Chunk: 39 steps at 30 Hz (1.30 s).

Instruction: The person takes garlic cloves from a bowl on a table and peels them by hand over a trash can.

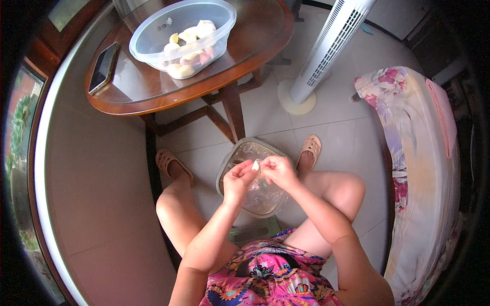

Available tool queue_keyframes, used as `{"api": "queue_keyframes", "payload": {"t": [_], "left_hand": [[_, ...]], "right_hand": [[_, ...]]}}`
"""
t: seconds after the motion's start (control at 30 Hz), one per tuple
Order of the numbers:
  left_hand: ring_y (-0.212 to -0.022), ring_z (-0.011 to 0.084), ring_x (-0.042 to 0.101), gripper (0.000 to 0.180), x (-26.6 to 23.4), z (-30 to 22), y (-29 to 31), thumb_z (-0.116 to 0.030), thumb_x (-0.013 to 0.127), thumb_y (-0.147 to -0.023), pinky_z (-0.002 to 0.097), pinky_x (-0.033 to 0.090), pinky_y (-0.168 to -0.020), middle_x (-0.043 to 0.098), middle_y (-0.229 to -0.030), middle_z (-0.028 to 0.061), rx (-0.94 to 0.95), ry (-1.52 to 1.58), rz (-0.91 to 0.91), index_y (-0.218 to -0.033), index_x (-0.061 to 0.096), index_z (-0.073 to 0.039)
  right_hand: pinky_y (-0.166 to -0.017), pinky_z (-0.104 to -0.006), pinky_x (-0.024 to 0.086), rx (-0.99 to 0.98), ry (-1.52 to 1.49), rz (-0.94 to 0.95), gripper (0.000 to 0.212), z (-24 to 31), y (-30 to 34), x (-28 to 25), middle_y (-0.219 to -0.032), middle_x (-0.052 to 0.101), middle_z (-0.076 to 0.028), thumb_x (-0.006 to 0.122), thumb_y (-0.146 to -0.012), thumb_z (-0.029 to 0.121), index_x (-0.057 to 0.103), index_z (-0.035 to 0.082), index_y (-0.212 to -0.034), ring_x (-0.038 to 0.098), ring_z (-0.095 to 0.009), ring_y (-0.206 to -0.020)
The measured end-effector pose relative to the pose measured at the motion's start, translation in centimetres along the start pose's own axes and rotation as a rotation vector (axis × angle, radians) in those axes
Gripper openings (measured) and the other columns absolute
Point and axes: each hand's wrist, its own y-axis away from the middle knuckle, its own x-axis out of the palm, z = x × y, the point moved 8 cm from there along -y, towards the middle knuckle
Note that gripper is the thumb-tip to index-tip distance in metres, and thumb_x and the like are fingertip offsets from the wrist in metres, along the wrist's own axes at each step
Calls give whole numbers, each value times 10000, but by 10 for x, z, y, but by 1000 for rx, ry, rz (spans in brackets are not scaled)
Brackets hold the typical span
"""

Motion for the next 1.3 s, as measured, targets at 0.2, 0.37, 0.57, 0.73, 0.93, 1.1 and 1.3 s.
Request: {"api": "queue_keyframes", "payload": {"t": [0.2, 0.37, 0.57, 0.73, 0.93, 1.1, 1.3], "left_hand": [[-753, 138, 547, 296, 0, -1, -2, 6, 550, -713, 225, 448, -670, 561, -883, 101, 86, 17, 54, -994, 464, 41], [-737, 139, 551, 291, 2, -1, 0, 4, 550, -714, 228, 450, -671, 565, -862, 95, 72, -18, 59, -991, 469, 34], [-732, 148, 554, 293, -1, 5, -3, 5, 549, -713, 235, 455, -667, 565, -855, 94, 32, 79, 55, -992, 464, 34], [-730, 142, 553, 296, 0, 6, -3, 8, 553, -710, 235, 455, -666, 566, -851, 93, 67, 31, 82, -991, 463, 31], [-739, 139, 551, 298, 3, 3, -2, 7, 557, -708, 238, 454, -667, 567, -855, 95, 58, 18, 79, -990, 464, 30], [-752, 137, 550, 297, 3, 1, -2, 7, 551, -713, 234, 452, -668, 568, -861, 93, 140, -78, 116, -996, 465, 23], [-739, 108, 542, 309, 5, 4, -2, -20, 573, -703, 210, 425, -682, 572, -850, 81, 55, 47, 125, -989, 472, 37]], "right_hand": [[-376, -192, 363, 80, -143, 15, 74, -6, -1, 3, -584, 509, -50, 489, -736, 46, 472, 1, -680, 448, -73, -424], [-384, -194, 372, 99, -177, 38, 86, -14, -2, 0, -585, 509, -56, 499, -736, 54, 469, 6, -672, 458, -77, -432], [-379, -201, 377, 106, -187, 25, 90, -7, 0, 2, -584, 510, -60, 509, -729, 59, 468, 6, -670, 468, -85, -436], [-379, -204, 385, 119, -116, 25, 91, -10, 1, 0, -582, 512, -60, 507, -732, 67, 471, 9, -670, 477, -88, -441], [-381, -204, 394, 178, -281, 29, 127, -13, 1, -1, -579, 512, -61, 526, -730, 102, 459, 18, -663, 480, -95, -432], [-384, -217, 403, 249, -270, 57, 110, -16, 3, 1, -587, 510, -69, 510, -731, 102, 453, 21, -685, 482, -104, -435], [-418, -229, 421, 259, -347, 71, 72, -20, 3, 0, -617, 516, -79, 491, -737, 78, 452, 24, -707, 495, -116, -473]]}}
